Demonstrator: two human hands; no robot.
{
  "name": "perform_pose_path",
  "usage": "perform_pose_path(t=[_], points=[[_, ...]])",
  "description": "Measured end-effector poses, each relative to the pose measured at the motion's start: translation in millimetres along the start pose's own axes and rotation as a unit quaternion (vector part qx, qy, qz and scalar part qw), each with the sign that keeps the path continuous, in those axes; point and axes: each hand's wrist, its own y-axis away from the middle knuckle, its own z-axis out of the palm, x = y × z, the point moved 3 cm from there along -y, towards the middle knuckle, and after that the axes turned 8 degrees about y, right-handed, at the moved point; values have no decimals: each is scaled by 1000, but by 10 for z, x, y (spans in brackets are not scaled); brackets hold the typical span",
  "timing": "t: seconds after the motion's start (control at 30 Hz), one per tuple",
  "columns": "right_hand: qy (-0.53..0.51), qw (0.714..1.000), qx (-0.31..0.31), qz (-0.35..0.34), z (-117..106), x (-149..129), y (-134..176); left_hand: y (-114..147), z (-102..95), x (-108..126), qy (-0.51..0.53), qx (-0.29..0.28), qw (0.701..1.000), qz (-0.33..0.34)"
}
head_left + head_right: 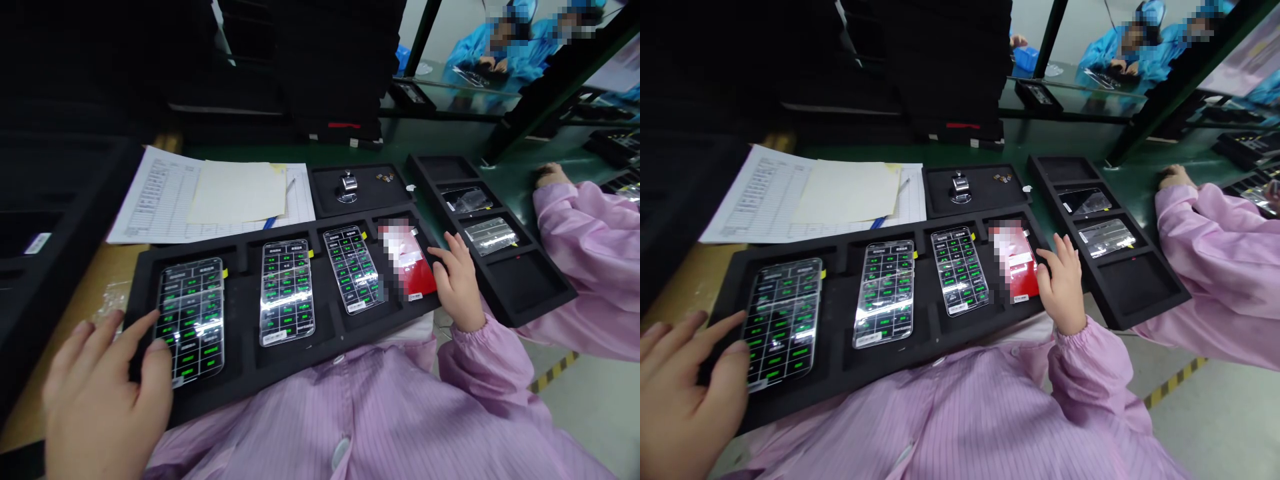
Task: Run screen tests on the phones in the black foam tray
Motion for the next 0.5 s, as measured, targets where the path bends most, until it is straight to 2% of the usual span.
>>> perform_pose_path(t=[0.17, 0.33, 0.5], points=[[17, 999, -25, -15, 54, -2, -4, 5, 4, -3, 1, 1, 1000, -3], [31, 999, -20, -34, 35, -36, 11, -4, -6, 7, 2, -3, 1000, -9], [4, 1000, 0, -13, 18, -13, 7, -18, 0, 10, -2, -5, 1000, -2]])
